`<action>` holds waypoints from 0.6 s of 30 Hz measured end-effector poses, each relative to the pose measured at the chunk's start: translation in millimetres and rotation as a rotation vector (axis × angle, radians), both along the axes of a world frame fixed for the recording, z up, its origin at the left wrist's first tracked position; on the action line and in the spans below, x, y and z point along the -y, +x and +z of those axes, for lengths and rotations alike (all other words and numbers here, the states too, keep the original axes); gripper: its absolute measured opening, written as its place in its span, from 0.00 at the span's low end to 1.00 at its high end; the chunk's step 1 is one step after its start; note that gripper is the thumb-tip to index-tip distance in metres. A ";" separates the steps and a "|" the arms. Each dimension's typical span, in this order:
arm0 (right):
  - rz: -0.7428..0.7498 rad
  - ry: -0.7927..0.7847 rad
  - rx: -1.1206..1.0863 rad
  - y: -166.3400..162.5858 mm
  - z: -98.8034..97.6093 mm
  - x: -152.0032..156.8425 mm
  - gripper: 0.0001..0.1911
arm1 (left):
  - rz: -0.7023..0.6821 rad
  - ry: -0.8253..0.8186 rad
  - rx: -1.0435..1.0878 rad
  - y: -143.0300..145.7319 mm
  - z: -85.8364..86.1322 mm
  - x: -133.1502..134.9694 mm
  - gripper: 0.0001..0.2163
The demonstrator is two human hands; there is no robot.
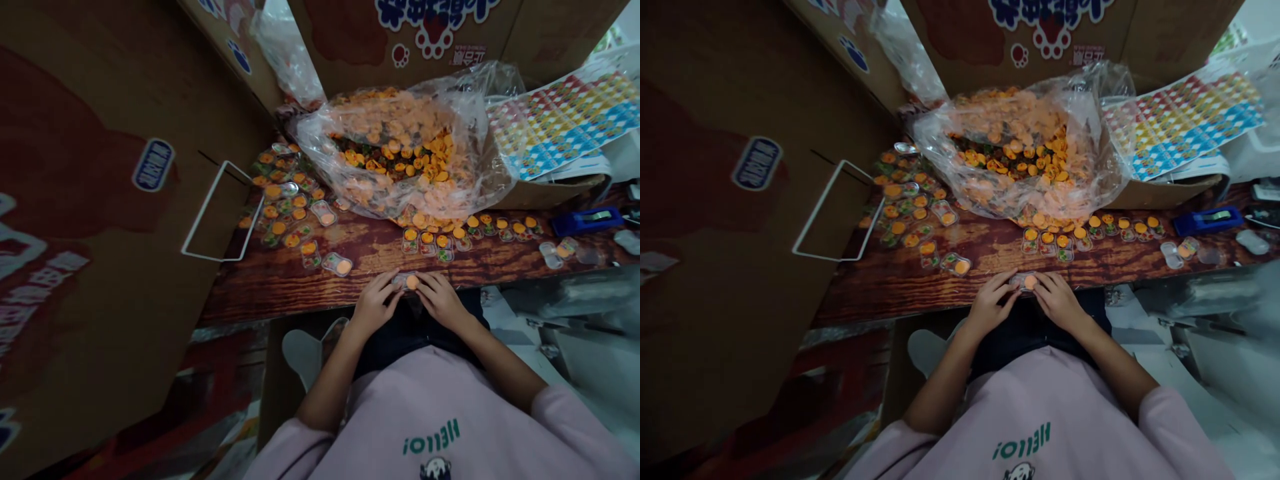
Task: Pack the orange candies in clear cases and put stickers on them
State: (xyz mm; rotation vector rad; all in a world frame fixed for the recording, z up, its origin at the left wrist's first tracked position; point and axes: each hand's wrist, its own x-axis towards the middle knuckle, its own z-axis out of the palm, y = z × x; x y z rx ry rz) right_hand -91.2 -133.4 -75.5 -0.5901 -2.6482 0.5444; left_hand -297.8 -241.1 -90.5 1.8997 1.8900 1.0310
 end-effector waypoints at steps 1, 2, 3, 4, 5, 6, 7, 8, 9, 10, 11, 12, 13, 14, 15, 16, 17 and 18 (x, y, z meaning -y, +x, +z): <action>0.008 -0.013 -0.018 0.1 -0.2 1.0 0.16 | -0.009 0.006 0.030 -1.6 -1.3 2.6 0.09; 0.012 -0.026 -0.034 -0.1 -0.2 1.8 0.16 | -0.018 0.010 0.051 -3.4 -2.3 5.2 0.09; 0.013 -0.039 -0.044 -0.5 -0.1 2.3 0.16 | -0.025 0.012 0.058 -5.0 -3.0 7.7 0.10; 0.010 -0.048 -0.048 -1.0 0.3 2.4 0.16 | -0.034 0.016 0.045 -6.2 -3.3 10.0 0.10; 0.009 -0.053 -0.045 -1.5 1.0 2.2 0.16 | -0.045 0.016 0.013 -6.7 -3.3 12.0 0.10; 0.016 -0.050 -0.035 -1.9 1.8 1.9 0.16 | -0.056 0.010 -0.034 -6.2 -3.4 13.8 0.11; 0.027 -0.039 -0.022 -2.1 2.6 1.6 0.16 | -0.063 -0.003 -0.090 -4.5 -3.5 15.4 0.12; 0.039 -0.021 -0.008 -2.2 3.0 1.7 0.16 | -0.064 -0.020 -0.148 -1.5 -4.0 16.9 0.13; 0.045 0.001 0.007 -2.1 3.0 2.5 0.15 | -0.060 -0.039 -0.202 2.8 -4.8 18.2 0.15; 0.046 0.026 0.018 -1.9 2.3 4.2 0.16 | -0.051 -0.060 -0.248 8.2 -5.9 19.5 0.17; 0.042 0.048 0.030 -1.8 1.3 6.9 0.17 | -0.037 -0.082 -0.288 14.5 -7.1 20.7 0.21; 0.034 0.066 0.042 -1.8 -0.1 10.2 0.19 | -0.019 -0.104 -0.323 21.5 -8.2 21.6 0.24; 0.028 0.078 0.059 -1.8 -1.4 13.6 0.21 | 0.000 -0.129 -0.355 28.7 -8.9 22.2 0.27; 0.026 0.082 0.078 -2.0 -2.1 16.5 0.23 | 0.017 -0.157 -0.383 35.8 -9.0 22.4 0.29; 0.029 0.077 0.099 -2.2 -2.1 18.2 0.24 | 0.031 -0.188 -0.403 42.4 -8.5 22.0 0.31; 0.035 0.061 0.116 -2.5 -1.0 17.9 0.26 | 0.041 -0.218 -0.418 48.2 -7.3 21.1 0.34; 0.048 0.033 0.126 -2.8 1.2 15.3 0.28 | 0.046 -0.247 -0.428 52.8 -5.6 19.8 0.37; 0.066 -0.006 0.124 -3.3 4.7 10.5 0.28 | 0.047 -0.273 -0.435 56.1 -3.6 18.2 0.41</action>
